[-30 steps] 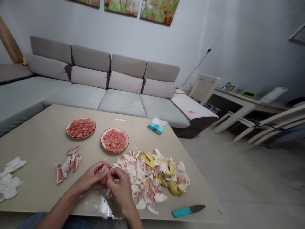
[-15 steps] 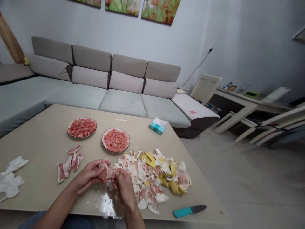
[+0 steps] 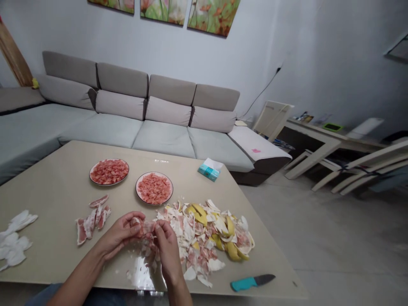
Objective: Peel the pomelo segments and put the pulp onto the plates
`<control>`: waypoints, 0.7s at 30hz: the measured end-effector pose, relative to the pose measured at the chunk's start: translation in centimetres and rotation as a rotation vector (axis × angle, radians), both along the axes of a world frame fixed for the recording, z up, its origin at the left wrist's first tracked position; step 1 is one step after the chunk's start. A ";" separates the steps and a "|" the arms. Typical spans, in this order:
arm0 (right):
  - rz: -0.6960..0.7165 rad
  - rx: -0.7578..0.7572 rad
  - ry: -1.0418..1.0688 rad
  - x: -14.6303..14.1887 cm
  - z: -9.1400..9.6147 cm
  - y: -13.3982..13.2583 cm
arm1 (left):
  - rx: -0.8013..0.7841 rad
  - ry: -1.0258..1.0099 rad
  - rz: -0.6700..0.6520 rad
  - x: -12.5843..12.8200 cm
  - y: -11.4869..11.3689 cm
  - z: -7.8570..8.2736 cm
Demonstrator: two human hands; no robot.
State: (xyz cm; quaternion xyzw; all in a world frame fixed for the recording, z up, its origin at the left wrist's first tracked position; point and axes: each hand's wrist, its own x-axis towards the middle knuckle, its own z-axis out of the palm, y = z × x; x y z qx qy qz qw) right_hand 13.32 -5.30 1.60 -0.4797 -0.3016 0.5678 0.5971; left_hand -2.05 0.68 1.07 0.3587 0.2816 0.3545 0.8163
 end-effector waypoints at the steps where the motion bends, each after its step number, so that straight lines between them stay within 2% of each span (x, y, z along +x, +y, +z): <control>1: -0.007 0.003 0.007 -0.1 0.0 0.1 | 0.005 0.001 0.010 0.0 0.0 -0.1; 12: -0.109 -0.072 0.177 -0.8 0.2 0.4 | 0.007 -0.064 -0.009 0.0 -0.2 -0.4; 18: 0.007 -0.012 0.193 -1.4 0.9 -0.1 | -0.009 -0.141 -0.101 -0.3 0.0 -0.5; 21: 0.063 0.034 0.106 -1.3 1.3 -0.7 | -0.003 -0.134 -0.067 -0.4 0.2 -0.3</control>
